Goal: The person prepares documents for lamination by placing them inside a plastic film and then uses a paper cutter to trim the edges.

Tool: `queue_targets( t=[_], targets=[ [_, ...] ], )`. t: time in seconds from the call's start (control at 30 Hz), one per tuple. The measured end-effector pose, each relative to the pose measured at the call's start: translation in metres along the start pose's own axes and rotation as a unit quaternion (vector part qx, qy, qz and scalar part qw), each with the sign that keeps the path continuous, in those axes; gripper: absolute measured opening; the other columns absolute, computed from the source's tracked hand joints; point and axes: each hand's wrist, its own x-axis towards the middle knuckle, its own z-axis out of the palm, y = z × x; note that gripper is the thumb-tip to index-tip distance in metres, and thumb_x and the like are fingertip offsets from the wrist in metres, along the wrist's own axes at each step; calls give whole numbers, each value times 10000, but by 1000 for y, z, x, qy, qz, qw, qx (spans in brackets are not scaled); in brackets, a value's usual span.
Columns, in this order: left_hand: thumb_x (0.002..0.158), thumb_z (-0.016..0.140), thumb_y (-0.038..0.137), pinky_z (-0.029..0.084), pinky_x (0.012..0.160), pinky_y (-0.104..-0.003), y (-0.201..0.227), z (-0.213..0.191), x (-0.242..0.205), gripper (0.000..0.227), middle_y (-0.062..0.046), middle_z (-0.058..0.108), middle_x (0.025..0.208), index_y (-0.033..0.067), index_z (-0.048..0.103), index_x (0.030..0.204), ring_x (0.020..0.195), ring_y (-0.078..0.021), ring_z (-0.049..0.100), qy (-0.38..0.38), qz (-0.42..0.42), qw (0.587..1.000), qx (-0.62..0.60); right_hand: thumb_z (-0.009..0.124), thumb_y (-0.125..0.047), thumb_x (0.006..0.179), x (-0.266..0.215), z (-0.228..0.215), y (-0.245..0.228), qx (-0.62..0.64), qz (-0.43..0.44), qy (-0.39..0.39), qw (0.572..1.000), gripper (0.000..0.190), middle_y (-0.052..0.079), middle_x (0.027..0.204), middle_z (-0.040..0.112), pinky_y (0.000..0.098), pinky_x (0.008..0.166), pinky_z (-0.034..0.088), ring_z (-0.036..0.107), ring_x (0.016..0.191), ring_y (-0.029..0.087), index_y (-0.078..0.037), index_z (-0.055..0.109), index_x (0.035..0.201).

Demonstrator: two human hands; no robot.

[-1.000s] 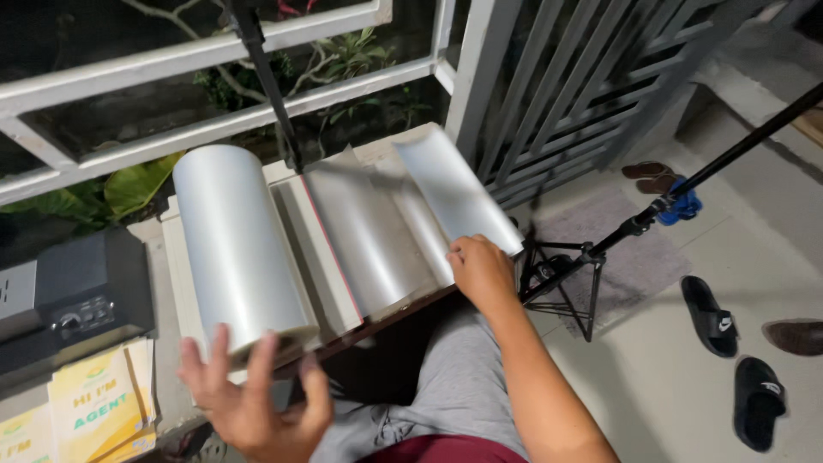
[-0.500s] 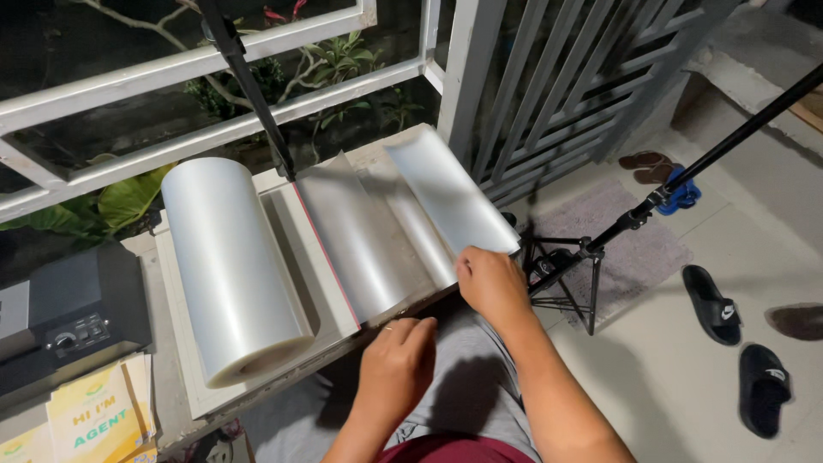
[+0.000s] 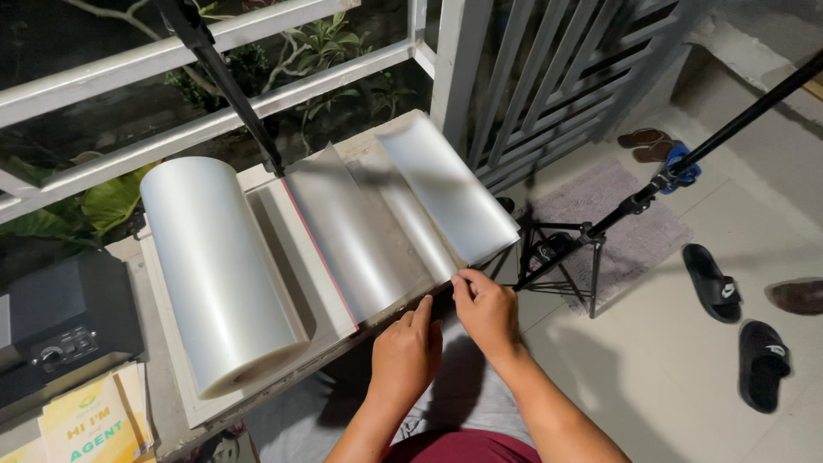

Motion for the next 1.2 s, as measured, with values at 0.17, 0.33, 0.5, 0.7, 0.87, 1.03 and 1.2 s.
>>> queue_targets(
  t=[0.17, 0.33, 0.5, 0.7, 0.87, 1.03, 1.2],
  targets=[
    [908, 673, 231, 523, 532, -524, -3, -5, 0, 476, -151, 722, 912, 45, 618, 1343, 680, -397, 685, 4, -5, 1000, -26, 705, -199, 891, 3, 15, -1, 15, 24, 12, 1000, 82, -7, 596, 704, 390, 608, 509, 652, 560, 245, -138, 741, 850],
    [866, 699, 217, 543, 625, -523, 0, -19, 1, 457, -149, 726, 945, 95, 639, 1303, 760, -405, 696, -11, -46, 995, -93, 674, -83, 870, 12, 6, -18, 38, -60, 73, 995, 30, 2, 580, 589, 409, 551, 463, 538, 506, 254, -105, 654, 867],
    [873, 701, 275, 550, 699, -272, 23, -39, 3, 318, 5, 797, 889, 156, 764, 1162, 666, -113, 679, -110, -140, 922, -344, 660, -64, 904, 37, -35, -41, 7, -110, 136, 985, 67, 1, 712, 693, 406, 555, 485, 667, 574, 262, -129, 659, 922],
    [929, 700, 292, 586, 702, -206, 54, -44, 21, 488, -98, 740, 913, -11, 668, 1310, 855, -92, 688, -161, -248, 713, -636, 662, 9, 967, 40, -89, -74, 5, -152, 152, 977, 65, 25, 718, 640, 351, 567, 460, 575, 546, 201, -43, 634, 940],
    [965, 549, 442, 546, 838, -361, 62, -52, 52, 560, -159, 709, 1255, 43, 609, 1353, 1074, -261, 691, -172, -350, 495, -777, 675, 10, 975, 29, -122, -94, 41, -98, 138, 985, 43, 54, 720, 685, 295, 631, 503, 637, 600, 146, -8, 642, 955],
    [907, 672, 288, 617, 799, -424, 77, -66, 75, 506, -154, 658, 1198, 75, 592, 1358, 1099, -292, 685, -44, -413, 386, -824, 601, 123, 966, 16, -145, -106, 180, -4, 133, 975, 61, 174, 712, 670, 240, 535, 526, 628, 533, 167, 68, 599, 940],
    [867, 734, 163, 637, 733, -418, 72, -71, 88, 554, -108, 685, 954, 66, 593, 1394, 820, -228, 705, -12, -353, 391, -850, 567, 36, 1019, 8, -164, -106, 192, 111, 112, 969, 96, 164, 719, 671, 247, 554, 534, 622, 535, 182, 27, 585, 924]
  ],
)
